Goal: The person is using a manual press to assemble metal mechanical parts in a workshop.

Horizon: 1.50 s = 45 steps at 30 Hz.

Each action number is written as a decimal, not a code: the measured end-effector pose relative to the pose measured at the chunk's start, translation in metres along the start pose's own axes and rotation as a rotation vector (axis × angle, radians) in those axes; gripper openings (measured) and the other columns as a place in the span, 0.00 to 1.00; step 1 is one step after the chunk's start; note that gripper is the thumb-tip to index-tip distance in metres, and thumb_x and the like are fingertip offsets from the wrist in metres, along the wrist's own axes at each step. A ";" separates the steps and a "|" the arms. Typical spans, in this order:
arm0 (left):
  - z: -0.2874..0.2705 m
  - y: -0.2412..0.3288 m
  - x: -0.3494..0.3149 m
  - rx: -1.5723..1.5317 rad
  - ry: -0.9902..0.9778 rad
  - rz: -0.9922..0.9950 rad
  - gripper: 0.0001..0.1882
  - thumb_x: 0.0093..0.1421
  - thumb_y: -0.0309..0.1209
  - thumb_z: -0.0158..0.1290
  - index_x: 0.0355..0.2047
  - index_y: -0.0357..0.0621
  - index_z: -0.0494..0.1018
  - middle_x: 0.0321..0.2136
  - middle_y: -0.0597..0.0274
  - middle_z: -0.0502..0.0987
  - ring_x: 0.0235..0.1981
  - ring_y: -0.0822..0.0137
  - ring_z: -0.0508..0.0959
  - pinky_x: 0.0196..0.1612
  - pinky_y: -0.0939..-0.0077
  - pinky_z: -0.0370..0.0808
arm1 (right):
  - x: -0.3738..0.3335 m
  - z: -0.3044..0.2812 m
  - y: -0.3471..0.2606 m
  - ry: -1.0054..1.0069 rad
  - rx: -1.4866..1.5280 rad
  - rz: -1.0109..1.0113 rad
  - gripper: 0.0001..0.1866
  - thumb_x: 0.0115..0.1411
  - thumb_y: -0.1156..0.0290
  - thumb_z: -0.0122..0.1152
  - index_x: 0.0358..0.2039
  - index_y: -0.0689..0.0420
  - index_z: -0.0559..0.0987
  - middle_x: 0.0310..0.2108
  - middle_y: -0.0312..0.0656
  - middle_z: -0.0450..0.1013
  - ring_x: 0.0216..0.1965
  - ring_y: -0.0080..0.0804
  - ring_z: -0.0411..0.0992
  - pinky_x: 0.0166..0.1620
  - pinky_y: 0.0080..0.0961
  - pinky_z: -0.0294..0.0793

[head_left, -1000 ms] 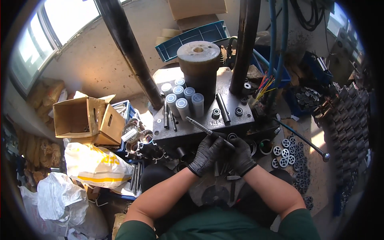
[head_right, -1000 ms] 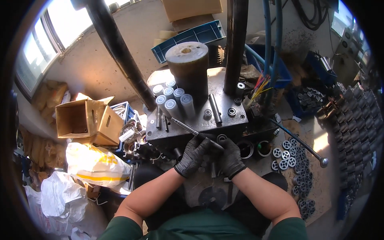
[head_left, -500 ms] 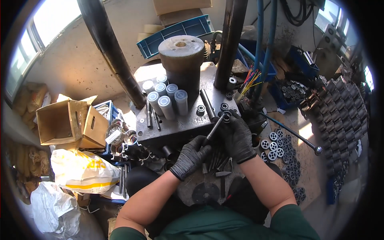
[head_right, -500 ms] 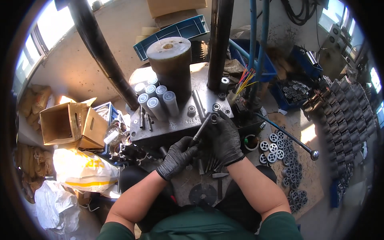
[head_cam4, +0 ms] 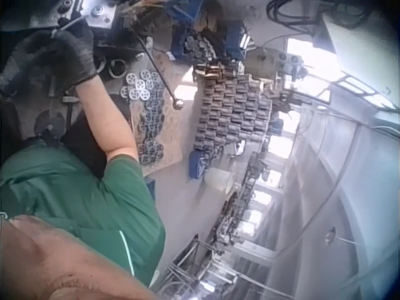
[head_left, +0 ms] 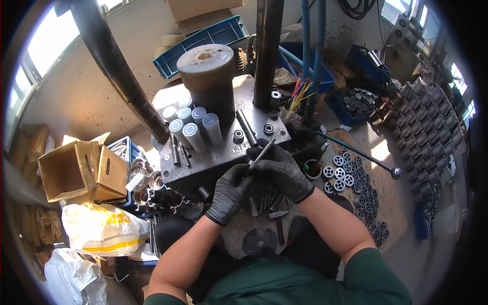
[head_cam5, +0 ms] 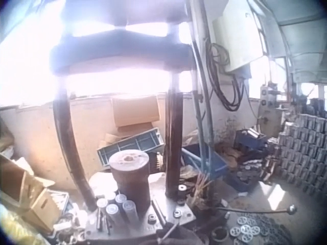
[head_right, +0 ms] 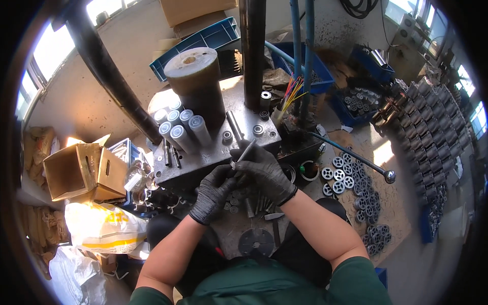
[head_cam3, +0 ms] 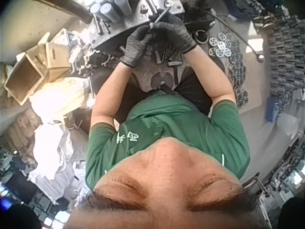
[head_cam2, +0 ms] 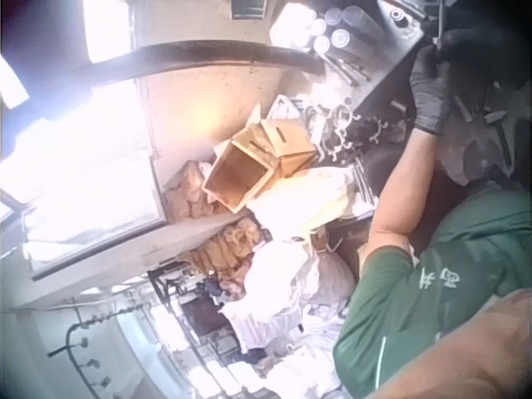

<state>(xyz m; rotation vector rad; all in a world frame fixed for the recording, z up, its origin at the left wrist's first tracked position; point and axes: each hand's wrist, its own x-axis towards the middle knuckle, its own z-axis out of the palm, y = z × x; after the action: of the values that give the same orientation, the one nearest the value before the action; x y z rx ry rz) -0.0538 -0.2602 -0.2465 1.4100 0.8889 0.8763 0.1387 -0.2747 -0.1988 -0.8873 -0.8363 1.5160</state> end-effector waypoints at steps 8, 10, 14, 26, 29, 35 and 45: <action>0.010 -0.002 0.000 0.150 -0.017 0.095 0.17 0.63 0.22 0.63 0.52 0.36 0.77 0.46 0.55 0.77 0.48 0.64 0.80 0.54 0.70 0.77 | -0.001 -0.050 -0.021 -0.281 -0.535 0.175 0.26 0.71 0.53 0.62 0.61 0.57 0.76 0.47 0.42 0.79 0.50 0.26 0.77 0.52 0.31 0.78; 0.010 0.000 0.001 0.201 -0.035 0.101 0.15 0.61 0.21 0.63 0.48 0.35 0.77 0.47 0.54 0.75 0.47 0.64 0.79 0.53 0.70 0.77 | -0.024 -0.087 -0.038 -0.222 -0.769 0.156 0.26 0.73 0.57 0.60 0.64 0.59 0.74 0.48 0.43 0.82 0.54 0.24 0.76 0.57 0.28 0.77; 0.004 -0.007 0.001 0.291 -0.116 0.213 0.10 0.59 0.18 0.62 0.41 0.36 0.77 0.44 0.55 0.75 0.42 0.63 0.79 0.48 0.69 0.77 | -0.097 -0.172 -0.077 0.086 -1.276 0.257 0.29 0.72 0.52 0.59 0.65 0.58 0.75 0.44 0.47 0.84 0.44 0.31 0.81 0.54 0.30 0.78; 0.005 -0.032 -0.009 0.720 -0.313 0.099 0.04 0.63 0.23 0.59 0.34 0.37 0.73 0.28 0.54 0.75 0.31 0.64 0.73 0.39 0.66 0.73 | -0.335 -0.485 0.073 1.728 0.338 -0.160 0.23 0.70 0.45 0.59 0.45 0.55 0.75 0.32 0.47 0.80 0.24 0.43 0.80 0.28 0.42 0.85; 0.009 -0.038 -0.008 0.737 -0.373 -0.007 0.04 0.62 0.23 0.57 0.36 0.38 0.73 0.31 0.45 0.75 0.35 0.45 0.77 0.41 0.57 0.74 | -0.361 -0.500 0.089 1.869 0.419 -0.259 0.24 0.73 0.46 0.53 0.39 0.57 0.77 0.25 0.41 0.78 0.19 0.34 0.77 0.18 0.30 0.77; 0.010 -0.048 -0.010 0.808 -0.399 -0.043 0.05 0.61 0.22 0.57 0.36 0.38 0.72 0.30 0.45 0.75 0.33 0.46 0.76 0.40 0.60 0.73 | -0.353 -0.512 0.104 1.997 0.261 -0.175 0.23 0.72 0.49 0.56 0.35 0.59 0.77 0.25 0.42 0.78 0.16 0.34 0.75 0.17 0.31 0.77; -0.009 -0.081 -0.013 0.944 -0.320 -0.050 0.09 0.60 0.23 0.59 0.38 0.42 0.71 0.31 0.47 0.78 0.36 0.43 0.76 0.44 0.52 0.71 | -0.299 -0.556 0.105 1.824 0.291 -0.295 0.23 0.72 0.47 0.58 0.35 0.57 0.76 0.25 0.44 0.78 0.17 0.38 0.77 0.18 0.32 0.77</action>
<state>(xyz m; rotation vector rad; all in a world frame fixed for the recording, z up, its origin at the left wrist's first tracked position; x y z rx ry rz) -0.0696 -0.2670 -0.3270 2.2357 1.1350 0.1333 0.6075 -0.5646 -0.5232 -1.3447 0.5784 0.1302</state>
